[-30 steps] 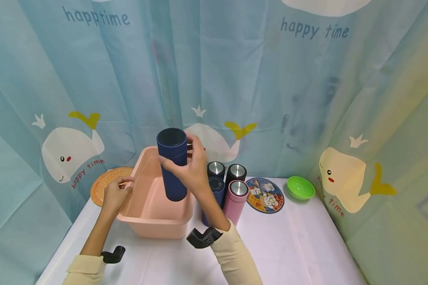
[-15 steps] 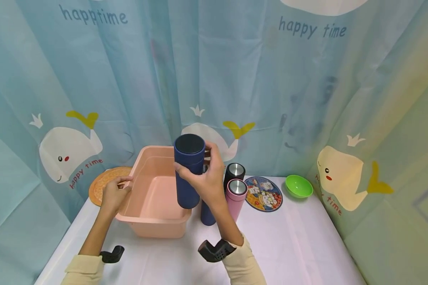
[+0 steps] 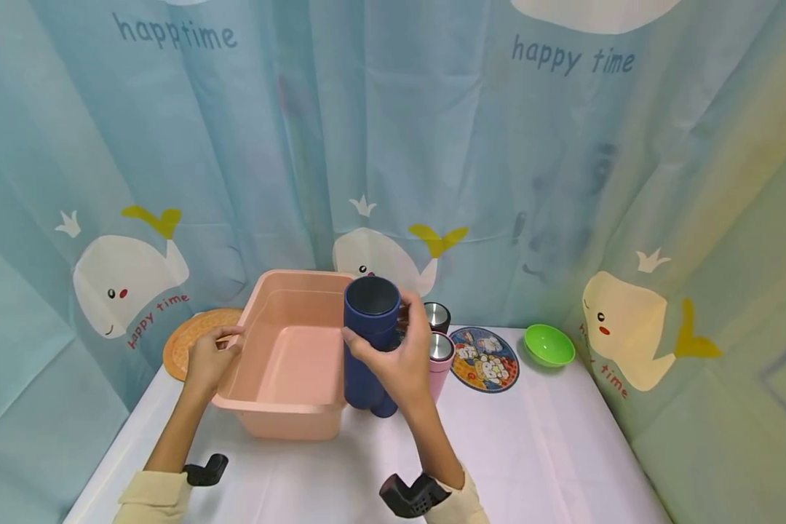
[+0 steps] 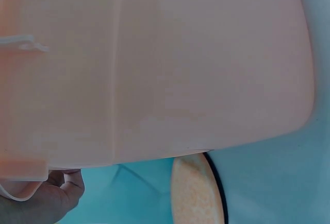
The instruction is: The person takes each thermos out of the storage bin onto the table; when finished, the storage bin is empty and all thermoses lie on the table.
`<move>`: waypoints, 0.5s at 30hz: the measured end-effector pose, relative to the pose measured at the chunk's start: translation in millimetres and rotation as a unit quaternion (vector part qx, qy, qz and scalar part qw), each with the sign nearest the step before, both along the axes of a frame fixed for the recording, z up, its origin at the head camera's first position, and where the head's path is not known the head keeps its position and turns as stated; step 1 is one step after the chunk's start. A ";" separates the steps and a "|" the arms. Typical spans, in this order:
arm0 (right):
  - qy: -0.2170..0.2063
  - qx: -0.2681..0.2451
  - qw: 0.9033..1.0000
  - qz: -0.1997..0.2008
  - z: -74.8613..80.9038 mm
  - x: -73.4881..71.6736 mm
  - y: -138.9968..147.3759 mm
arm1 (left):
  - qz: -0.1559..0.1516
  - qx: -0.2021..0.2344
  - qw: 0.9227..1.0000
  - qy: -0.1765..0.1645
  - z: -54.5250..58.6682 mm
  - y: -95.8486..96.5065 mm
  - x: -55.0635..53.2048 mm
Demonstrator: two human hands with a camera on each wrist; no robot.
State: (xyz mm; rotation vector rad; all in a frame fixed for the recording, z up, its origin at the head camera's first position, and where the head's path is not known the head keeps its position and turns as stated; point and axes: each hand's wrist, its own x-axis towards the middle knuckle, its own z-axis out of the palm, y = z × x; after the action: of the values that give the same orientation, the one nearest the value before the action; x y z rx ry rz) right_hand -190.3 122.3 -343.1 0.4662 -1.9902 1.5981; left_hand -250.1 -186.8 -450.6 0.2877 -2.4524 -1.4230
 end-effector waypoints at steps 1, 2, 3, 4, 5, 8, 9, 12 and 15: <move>0.000 -0.003 1.000 -0.002 -2.5 1.3 1.7 | 0.000 0.001 1.000 0.000 0.1 0.4 0.1; 0.000 -0.007 1.000 -0.004 -4.9 2.6 3.5 | 0.000 0.002 1.000 -0.001 0.0 0.6 0.3; -0.002 -0.014 1.000 -0.004 -7.1 4.1 5.3 | -0.001 0.002 1.000 -0.002 -0.2 0.9 0.4; -0.002 -0.022 1.000 -0.004 -8.7 5.5 7.2 | -0.001 0.003 1.000 -0.003 -0.5 1.1 0.4; -0.002 -0.032 0.999 -0.003 -10.0 6.8 8.9 | -0.001 0.003 1.000 -0.003 -0.9 1.2 0.2; 0.000 -0.053 0.999 -0.004 -11.8 10.4 13.7 | -0.003 0.001 1.000 -0.006 -1.4 0.6 1.3; 0.005 -0.054 0.999 -0.008 -12.1 11.2 14.8 | -0.004 0.001 1.000 -0.007 -1.3 0.5 1.4; 0.012 -0.051 0.998 -0.021 -14.7 12.8 17.5 | -0.004 -0.001 1.000 -0.009 -0.6 -0.2 1.8; 0.019 -0.037 0.998 -0.037 -20.7 12.3 19.1 | -0.001 -0.002 1.000 -0.008 0.4 0.1 0.6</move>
State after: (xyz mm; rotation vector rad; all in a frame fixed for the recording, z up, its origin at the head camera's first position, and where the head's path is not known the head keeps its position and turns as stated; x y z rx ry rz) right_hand -178.0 141.4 -363.8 0.3874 -1.8924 1.5995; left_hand -249.5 -186.8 -450.2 0.2962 -2.4685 -1.4235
